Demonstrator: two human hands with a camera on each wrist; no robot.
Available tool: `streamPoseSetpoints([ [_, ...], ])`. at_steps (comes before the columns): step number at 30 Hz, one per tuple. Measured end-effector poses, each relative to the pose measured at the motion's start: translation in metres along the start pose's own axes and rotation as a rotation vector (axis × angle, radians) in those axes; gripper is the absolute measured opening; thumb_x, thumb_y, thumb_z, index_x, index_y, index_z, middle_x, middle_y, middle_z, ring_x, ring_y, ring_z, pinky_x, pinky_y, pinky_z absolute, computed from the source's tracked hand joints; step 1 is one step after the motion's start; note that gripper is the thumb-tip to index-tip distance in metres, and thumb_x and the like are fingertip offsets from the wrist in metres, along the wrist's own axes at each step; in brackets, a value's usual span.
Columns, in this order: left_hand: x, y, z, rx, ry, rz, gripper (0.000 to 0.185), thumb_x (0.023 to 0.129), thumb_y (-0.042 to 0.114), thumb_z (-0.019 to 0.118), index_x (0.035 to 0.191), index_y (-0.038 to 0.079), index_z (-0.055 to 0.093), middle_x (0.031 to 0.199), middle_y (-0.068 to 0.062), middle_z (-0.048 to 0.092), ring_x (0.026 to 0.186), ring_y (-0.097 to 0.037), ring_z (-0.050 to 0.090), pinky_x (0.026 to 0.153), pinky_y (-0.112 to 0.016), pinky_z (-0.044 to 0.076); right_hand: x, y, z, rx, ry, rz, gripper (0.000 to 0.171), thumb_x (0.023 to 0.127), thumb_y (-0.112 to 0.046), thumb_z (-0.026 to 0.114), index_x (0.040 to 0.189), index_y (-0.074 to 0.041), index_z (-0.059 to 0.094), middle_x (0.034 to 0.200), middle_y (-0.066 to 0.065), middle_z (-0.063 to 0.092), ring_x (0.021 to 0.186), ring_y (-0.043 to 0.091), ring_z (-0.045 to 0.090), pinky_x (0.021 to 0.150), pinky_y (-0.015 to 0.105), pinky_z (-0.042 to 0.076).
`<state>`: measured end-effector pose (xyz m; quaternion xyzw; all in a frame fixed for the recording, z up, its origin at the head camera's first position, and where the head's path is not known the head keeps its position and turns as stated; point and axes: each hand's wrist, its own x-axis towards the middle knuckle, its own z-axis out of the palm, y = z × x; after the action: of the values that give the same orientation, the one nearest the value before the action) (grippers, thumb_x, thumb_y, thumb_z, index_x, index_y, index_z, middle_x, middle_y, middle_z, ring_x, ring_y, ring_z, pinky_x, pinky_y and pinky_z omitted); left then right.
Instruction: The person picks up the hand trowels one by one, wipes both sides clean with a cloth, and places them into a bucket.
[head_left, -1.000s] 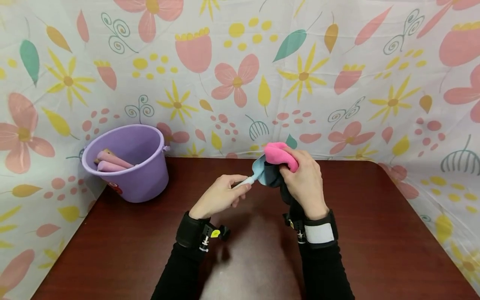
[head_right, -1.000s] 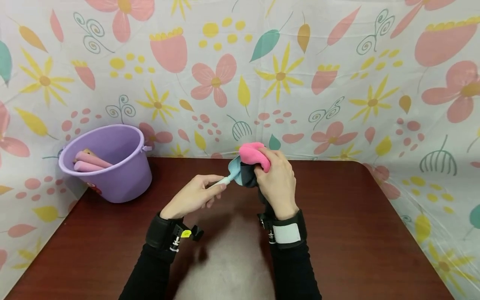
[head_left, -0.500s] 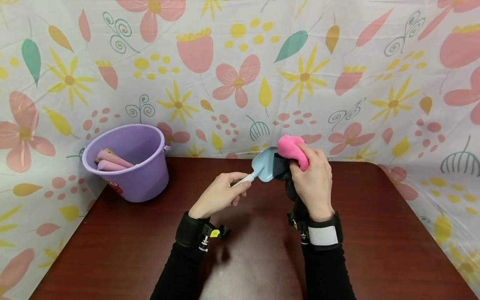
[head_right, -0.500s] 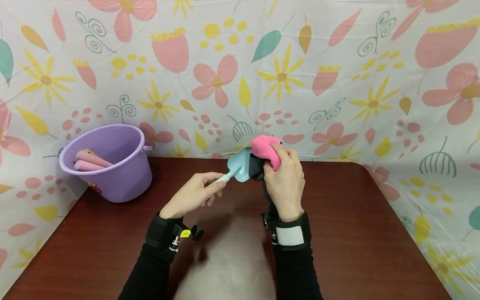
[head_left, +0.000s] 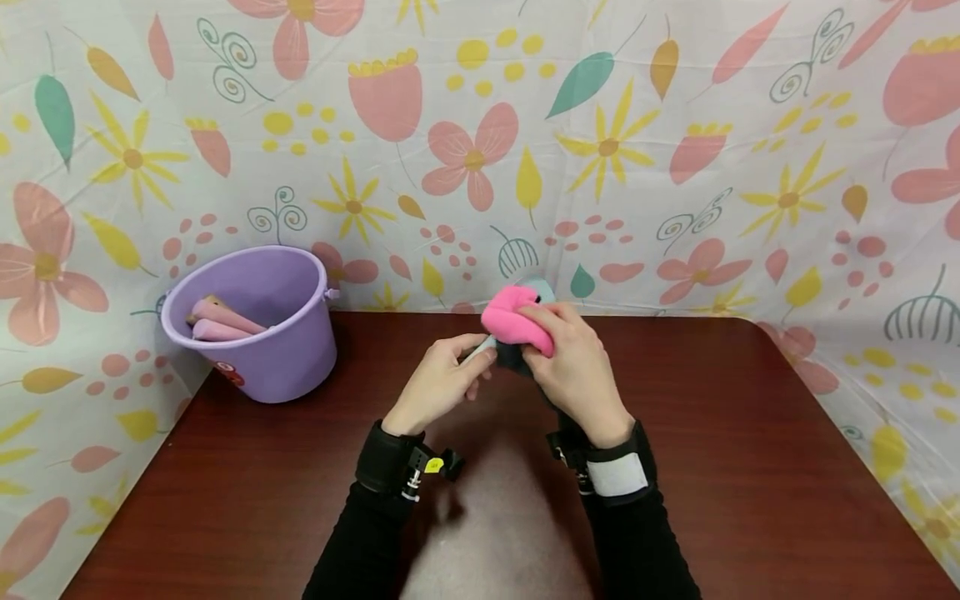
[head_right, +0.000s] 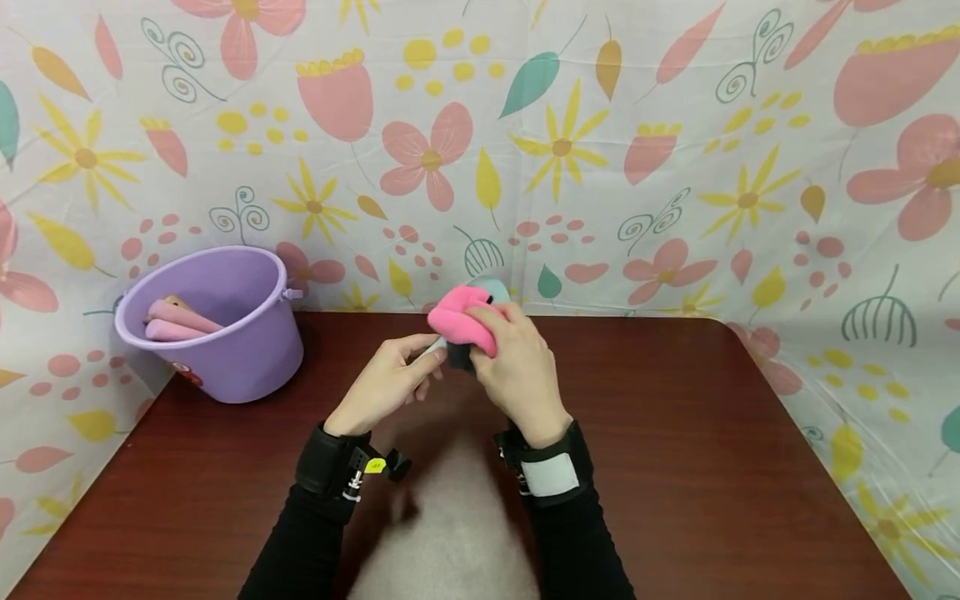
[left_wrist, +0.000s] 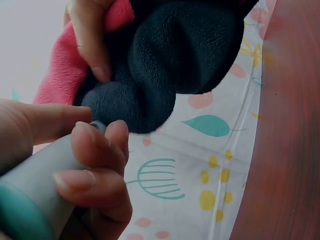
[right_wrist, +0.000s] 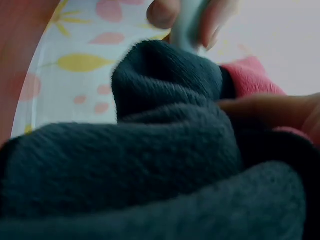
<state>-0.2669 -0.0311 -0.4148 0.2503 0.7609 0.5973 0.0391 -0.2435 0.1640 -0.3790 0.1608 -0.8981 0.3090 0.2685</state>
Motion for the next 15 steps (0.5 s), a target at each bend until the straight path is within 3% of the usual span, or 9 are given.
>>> streamPoseSetpoints([
  [5, 0.000, -0.003, -0.002, -0.069, 0.025, -0.005, 0.018, 0.101, 0.025, 0.055, 0.101, 0.011, 0.066, 0.073, -0.011, 0.058, 0.057, -0.037, 0.050, 0.045, -0.027, 0.035, -0.002, -0.005, -0.002, 0.014, -0.117, -0.046, 0.040, 0.081, -0.004, 0.072, 0.120, -0.013, 0.069, 0.110, 0.006, 0.060, 0.087, 0.022, 0.057, 0.069, 0.039, 0.046],
  [9, 0.000, -0.002, -0.003, -0.114, 0.041, -0.002, 0.020, 0.102, 0.026, 0.055, 0.113, 0.014, 0.066, 0.076, -0.012, 0.059, 0.055, -0.032, 0.048, 0.045, -0.027, 0.035, -0.002, -0.002, -0.007, 0.022, -0.179, -0.074, 0.040, 0.080, -0.003, 0.073, 0.118, -0.012, 0.070, 0.108, 0.006, 0.062, 0.088, 0.022, 0.057, 0.070, 0.039, 0.046],
  [12, 0.000, 0.003, -0.002, -0.134, 0.046, -0.001, 0.025, 0.102, 0.028, 0.054, 0.121, 0.014, 0.064, 0.078, -0.012, 0.060, 0.055, -0.035, 0.047, 0.045, -0.029, 0.036, -0.001, 0.000, -0.010, 0.025, -0.179, -0.081, 0.038, 0.080, -0.003, 0.073, 0.117, -0.013, 0.071, 0.107, 0.006, 0.062, 0.090, 0.022, 0.057, 0.071, 0.039, 0.046],
  [15, 0.000, 0.005, -0.003, -0.110, 0.035, 0.001, 0.025, 0.102, 0.031, 0.055, 0.119, 0.015, 0.065, 0.075, -0.012, 0.059, 0.056, -0.039, 0.048, 0.045, -0.029, 0.036, -0.001, 0.000, -0.010, 0.028, -0.131, -0.058, 0.038, 0.080, -0.004, 0.072, 0.117, -0.012, 0.071, 0.106, 0.005, 0.062, 0.088, 0.022, 0.057, 0.070, 0.039, 0.046],
])
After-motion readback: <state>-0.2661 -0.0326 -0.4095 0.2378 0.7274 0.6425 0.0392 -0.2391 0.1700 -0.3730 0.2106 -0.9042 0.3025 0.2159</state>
